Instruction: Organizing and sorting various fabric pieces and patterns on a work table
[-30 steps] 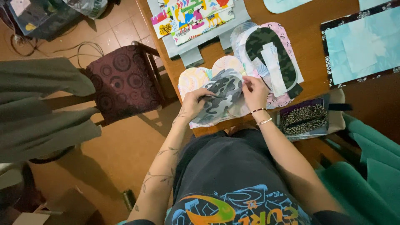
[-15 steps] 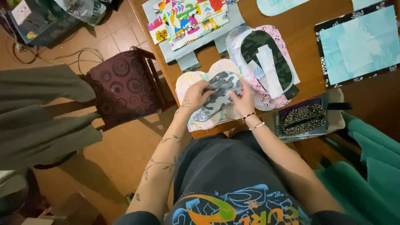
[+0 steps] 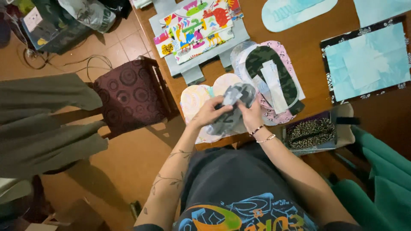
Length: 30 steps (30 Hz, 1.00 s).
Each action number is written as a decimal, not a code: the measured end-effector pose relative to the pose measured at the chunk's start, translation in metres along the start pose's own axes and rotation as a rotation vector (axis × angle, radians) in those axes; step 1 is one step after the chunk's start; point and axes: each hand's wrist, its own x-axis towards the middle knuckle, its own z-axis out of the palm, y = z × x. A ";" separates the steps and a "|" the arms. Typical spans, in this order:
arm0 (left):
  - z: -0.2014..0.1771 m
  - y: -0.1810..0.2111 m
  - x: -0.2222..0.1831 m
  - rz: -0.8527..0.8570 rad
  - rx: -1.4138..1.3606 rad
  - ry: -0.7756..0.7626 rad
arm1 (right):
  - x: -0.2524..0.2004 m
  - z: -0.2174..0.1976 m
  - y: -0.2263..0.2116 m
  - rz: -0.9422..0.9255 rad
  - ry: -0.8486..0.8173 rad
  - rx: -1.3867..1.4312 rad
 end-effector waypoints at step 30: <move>0.049 -0.087 0.375 -0.479 0.543 0.330 | 0.376 -0.204 -0.072 -0.311 0.300 -0.878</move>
